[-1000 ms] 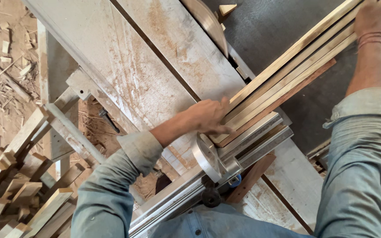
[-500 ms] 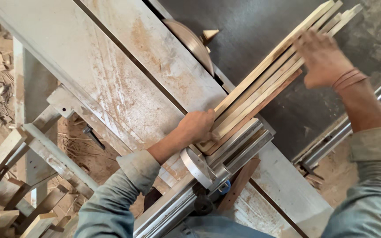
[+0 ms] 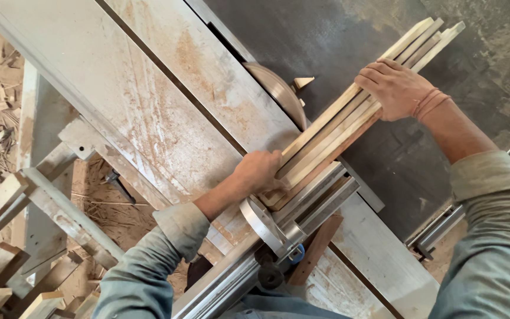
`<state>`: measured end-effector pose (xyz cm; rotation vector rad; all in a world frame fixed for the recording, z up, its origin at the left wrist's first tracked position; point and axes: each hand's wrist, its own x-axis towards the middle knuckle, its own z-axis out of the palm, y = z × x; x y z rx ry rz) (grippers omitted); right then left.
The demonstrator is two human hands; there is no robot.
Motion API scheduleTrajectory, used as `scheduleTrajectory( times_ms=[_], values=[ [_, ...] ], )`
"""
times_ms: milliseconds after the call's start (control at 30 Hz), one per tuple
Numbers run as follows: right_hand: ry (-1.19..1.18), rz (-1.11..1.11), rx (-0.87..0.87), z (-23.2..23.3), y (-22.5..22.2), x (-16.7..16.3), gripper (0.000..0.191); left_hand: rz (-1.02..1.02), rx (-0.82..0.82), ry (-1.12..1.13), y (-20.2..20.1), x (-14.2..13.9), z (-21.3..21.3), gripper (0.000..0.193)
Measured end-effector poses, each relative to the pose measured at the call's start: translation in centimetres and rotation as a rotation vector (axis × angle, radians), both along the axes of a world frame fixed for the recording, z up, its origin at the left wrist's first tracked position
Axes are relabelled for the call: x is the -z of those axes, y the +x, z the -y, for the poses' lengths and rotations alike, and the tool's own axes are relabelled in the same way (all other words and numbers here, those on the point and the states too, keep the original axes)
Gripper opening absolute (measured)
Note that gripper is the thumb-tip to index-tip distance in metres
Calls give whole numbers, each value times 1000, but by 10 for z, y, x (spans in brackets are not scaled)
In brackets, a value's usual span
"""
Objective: The person repeatedly picks up small wooden planks from a nearby pile and feeds them through a table saw to trim their ends. After each cut, the trimmed pieces are stacked on the saw table. The process is repeated continuously throughout the clip.
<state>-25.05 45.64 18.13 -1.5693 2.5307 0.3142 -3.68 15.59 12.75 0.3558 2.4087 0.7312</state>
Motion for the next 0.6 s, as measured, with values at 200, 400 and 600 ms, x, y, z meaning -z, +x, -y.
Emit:
scheduleTrajectory(
  times_ms=[200, 400, 600],
  values=[
    [11, 24, 5, -4, 1, -3, 82, -88, 30, 20, 3, 4, -3, 69],
    [-4, 17, -15, -2, 2, -6, 78, -81, 61, 20, 2, 3, -2, 69],
    [38, 4, -6, 0, -1, -9, 77, -47, 67, 15, 1, 2, -2, 71]
  ],
)
